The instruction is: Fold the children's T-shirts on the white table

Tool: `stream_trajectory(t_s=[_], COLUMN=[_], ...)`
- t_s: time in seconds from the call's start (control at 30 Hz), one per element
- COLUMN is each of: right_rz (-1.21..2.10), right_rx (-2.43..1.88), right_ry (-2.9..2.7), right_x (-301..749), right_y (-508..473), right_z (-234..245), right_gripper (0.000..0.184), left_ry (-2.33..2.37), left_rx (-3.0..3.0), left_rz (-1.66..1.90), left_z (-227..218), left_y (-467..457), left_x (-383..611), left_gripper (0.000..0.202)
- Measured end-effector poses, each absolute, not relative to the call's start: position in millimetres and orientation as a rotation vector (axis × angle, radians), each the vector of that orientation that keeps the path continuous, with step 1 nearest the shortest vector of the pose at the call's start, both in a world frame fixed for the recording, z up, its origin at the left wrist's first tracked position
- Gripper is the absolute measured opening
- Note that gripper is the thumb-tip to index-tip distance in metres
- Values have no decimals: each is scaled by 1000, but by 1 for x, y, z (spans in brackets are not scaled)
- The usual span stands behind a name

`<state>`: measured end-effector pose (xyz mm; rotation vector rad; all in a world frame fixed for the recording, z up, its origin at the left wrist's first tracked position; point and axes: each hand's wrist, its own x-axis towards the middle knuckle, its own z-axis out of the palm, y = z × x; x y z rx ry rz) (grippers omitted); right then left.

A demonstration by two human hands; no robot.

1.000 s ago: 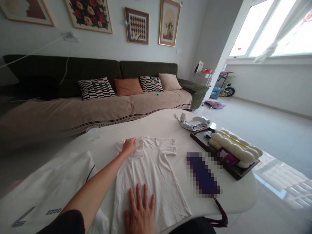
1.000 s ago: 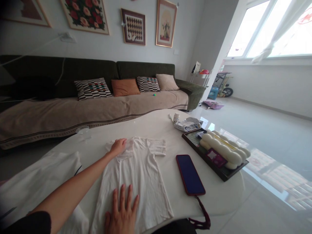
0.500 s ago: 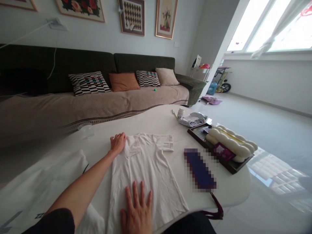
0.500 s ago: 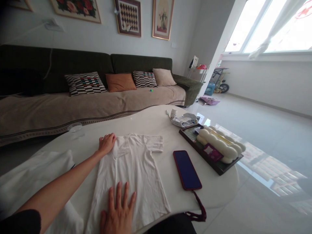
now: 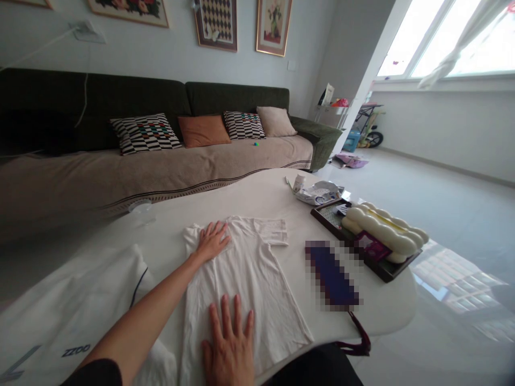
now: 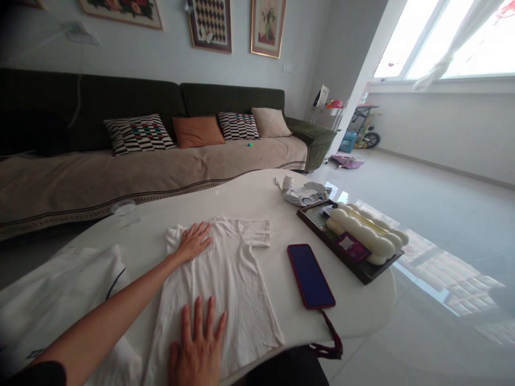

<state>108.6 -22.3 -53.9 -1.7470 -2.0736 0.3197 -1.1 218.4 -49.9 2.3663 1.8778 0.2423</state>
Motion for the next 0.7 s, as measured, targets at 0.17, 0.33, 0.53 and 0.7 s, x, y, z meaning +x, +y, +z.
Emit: stream_trajectory(t_s=[0.17, 0.33, 0.53, 0.7], right_rz=[354, 218, -20, 33], right_rx=[-1681, -1688, -1943, -1945], right_ry=[-2052, -1777, -1653, -1684], right_x=[112, 176, 260, 260], right_y=[-19, -9, -18, -21], right_z=[-56, -46, -56, -51], right_gripper=[58, 41, 29, 14], left_ry=[1865, 1596, 1603, 1563], left_rx=[2256, 2406, 2111, 1832], left_rz=[272, 446, 571, 827], left_z=[-26, -7, -31, -36], left_y=[220, 212, 198, 212], left_x=[25, 117, 189, 169], left_gripper=[52, 39, 40, 13])
